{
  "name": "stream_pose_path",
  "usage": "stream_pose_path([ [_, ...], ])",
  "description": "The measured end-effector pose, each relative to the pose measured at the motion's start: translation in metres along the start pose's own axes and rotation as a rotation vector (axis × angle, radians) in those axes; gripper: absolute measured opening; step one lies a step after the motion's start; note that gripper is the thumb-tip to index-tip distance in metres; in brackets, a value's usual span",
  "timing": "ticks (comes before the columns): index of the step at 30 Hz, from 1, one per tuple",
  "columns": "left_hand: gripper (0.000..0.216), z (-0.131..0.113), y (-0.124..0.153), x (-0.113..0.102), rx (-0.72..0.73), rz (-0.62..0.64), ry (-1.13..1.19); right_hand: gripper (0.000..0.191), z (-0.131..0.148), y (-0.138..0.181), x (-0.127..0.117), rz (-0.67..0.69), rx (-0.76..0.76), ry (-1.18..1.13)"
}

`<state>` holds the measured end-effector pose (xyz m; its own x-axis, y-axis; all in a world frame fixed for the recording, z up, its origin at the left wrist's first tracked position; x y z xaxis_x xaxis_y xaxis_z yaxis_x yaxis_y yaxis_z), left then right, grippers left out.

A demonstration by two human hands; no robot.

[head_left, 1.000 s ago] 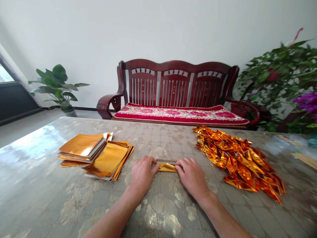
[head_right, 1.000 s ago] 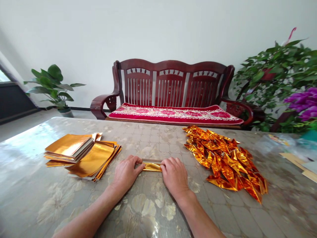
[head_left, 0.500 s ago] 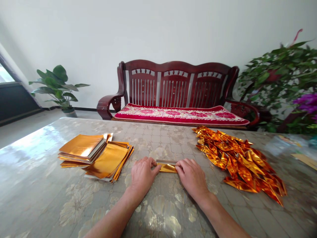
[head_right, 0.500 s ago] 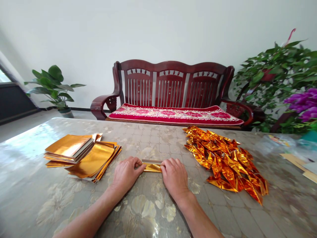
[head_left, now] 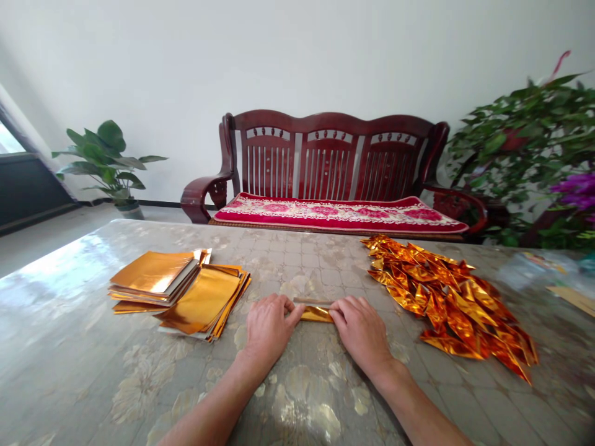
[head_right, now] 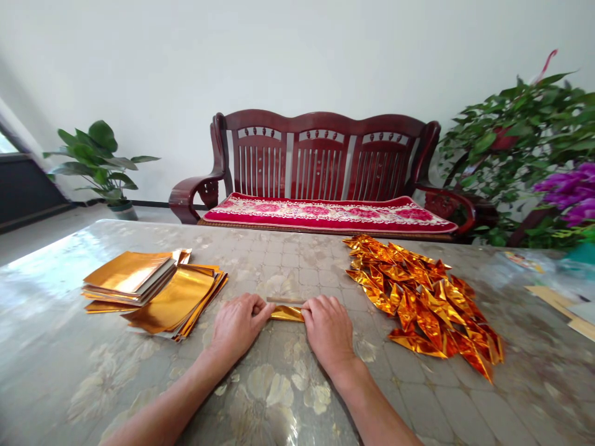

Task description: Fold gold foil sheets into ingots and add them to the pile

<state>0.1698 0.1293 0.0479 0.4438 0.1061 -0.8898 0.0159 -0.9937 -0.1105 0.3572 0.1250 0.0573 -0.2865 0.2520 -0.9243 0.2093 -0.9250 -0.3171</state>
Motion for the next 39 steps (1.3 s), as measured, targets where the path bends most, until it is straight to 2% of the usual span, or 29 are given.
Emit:
stream_pose_path([
  [4,0.024,0.001,0.002,0.0,-0.026,-0.012,0.022,0.013,-0.001,0.0,0.0,-0.001,0.0,-0.001],
  [8,0.026,0.001,0.002,-0.001,-0.029,-0.002,0.012,0.014,0.0,0.0,-0.001,0.002,-0.004,0.002],
  [15,0.027,0.006,-0.001,0.004,-0.067,0.068,-0.031,0.015,0.001,0.0,0.0,0.005,-0.003,-0.011],
  [23,0.032,0.002,0.001,0.001,-0.024,0.018,-0.04,0.013,0.0,0.0,0.001,0.012,0.0,0.007],
  [29,0.024,0.002,0.002,0.007,-0.036,0.047,0.001,0.014,0.0,0.0,0.0,0.001,-0.009,-0.004],
  [39,0.021,-0.001,0.003,0.007,-0.022,0.058,-0.038,0.013,-0.012,0.0,0.005,0.029,0.038,-0.132],
])
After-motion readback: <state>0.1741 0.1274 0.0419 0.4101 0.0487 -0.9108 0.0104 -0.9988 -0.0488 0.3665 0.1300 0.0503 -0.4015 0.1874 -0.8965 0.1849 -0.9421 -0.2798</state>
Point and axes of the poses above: each hand's wrist, its own y-axis away from the middle knuckle, its own x-axis out of the palm, z = x × y, the point moved 10 cm from there along -y, towards the middle knuckle, and after that the axes turned 3 degrees about z, right-handed, at the moved point
